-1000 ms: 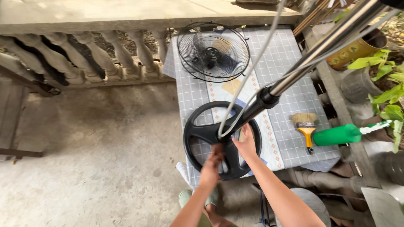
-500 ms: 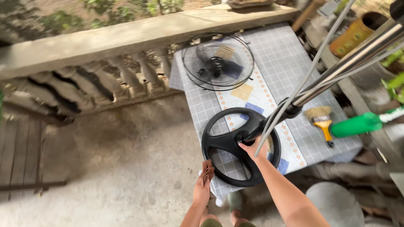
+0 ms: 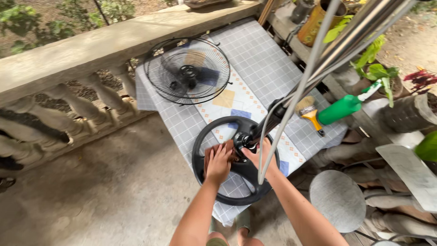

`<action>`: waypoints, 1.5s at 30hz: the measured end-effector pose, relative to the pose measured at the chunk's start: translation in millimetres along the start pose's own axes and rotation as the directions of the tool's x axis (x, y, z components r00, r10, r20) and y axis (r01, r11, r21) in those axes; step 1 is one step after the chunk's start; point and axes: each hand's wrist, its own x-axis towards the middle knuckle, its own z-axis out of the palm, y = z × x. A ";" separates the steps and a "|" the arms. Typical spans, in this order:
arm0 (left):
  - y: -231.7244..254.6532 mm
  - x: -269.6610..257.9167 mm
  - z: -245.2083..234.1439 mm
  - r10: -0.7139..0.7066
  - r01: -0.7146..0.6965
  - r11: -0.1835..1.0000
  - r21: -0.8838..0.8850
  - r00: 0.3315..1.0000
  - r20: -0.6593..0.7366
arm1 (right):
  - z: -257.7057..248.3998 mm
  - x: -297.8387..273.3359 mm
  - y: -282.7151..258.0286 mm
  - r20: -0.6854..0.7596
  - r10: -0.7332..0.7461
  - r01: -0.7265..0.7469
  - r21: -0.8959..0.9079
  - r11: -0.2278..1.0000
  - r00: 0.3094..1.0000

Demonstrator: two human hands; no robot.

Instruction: The person cleans a standing electric fan on a tiled table using a spray bottle, a brush, and a cloth. They wipe the fan base and pole, then reattach the front grille to the motor housing.

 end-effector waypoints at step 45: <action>50.3 -158.1 -76.2 -0.381 0.134 -0.652 -0.746 0.793 0.476 | 40.2 -87.3 103.4 0.869 0.169 -0.830 0.363 0.423 0.466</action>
